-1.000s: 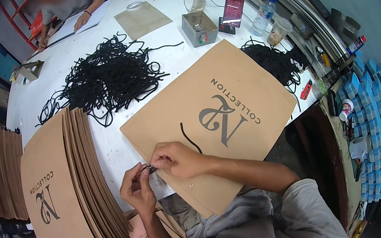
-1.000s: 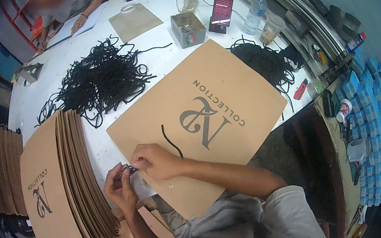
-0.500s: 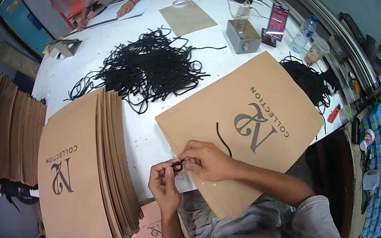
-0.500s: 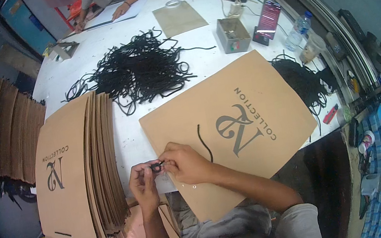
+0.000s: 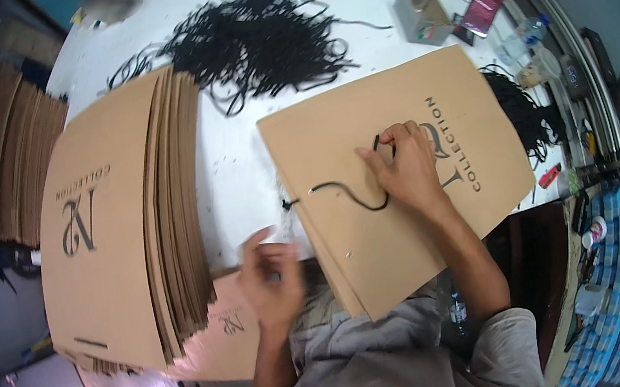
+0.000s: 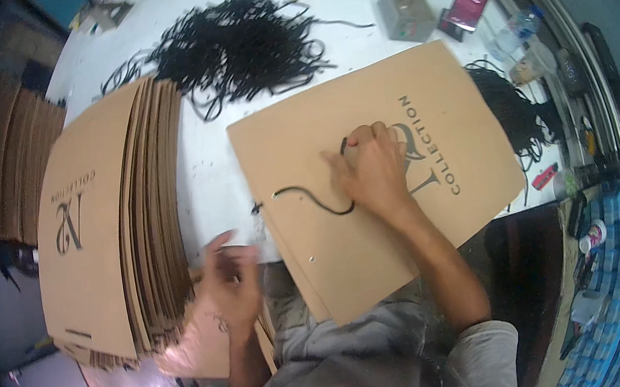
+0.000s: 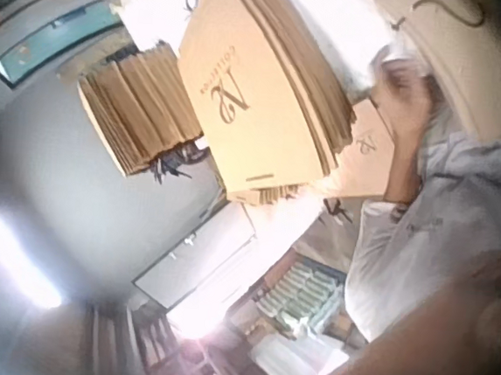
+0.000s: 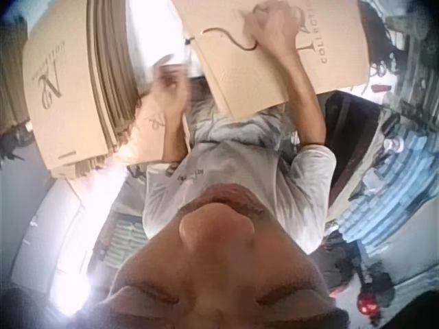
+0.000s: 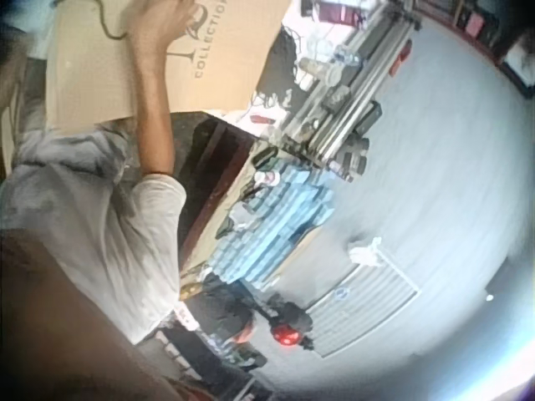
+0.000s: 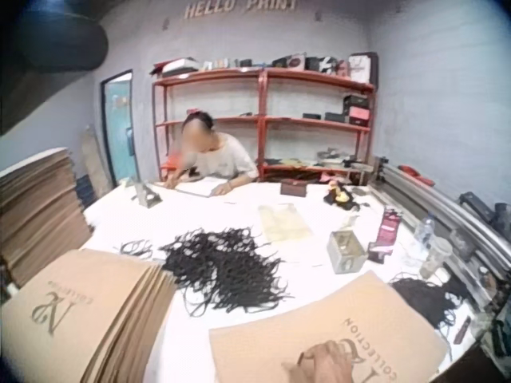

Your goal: The person threads black cords through pre-cut holes in flat brown paper shopping bags, ties knots to secure the handles, and trims excess cord with red-handled scissors. Completed bags are stacked on the table.

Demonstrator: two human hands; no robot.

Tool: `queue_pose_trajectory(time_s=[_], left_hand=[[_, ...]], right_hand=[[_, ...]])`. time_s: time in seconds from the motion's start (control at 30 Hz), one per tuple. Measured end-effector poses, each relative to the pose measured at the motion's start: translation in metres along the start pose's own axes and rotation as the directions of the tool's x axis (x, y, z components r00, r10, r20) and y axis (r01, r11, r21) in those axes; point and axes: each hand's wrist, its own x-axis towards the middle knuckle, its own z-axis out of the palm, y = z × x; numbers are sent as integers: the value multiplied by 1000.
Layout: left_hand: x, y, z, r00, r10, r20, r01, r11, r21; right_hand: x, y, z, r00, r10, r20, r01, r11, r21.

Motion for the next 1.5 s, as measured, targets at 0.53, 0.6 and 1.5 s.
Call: queue_pose_trajectory(time_s=[0.53, 0.6, 1.5], left_hand=[[3, 7, 7, 864, -274, 423, 438, 824, -360], [-1, 11, 7, 881, -220, 418, 376, 864, -337], [-11, 25, -5, 976, 202, 75, -175, 946, -273]], right_hand=[[-78, -45, -44, 887, -293, 357, 6, 779, 627], [-77, -46, -41, 872, -339, 353, 62, 792, 607], [-90, -73, -29, 952, -307, 8, 190, 610, 769]])
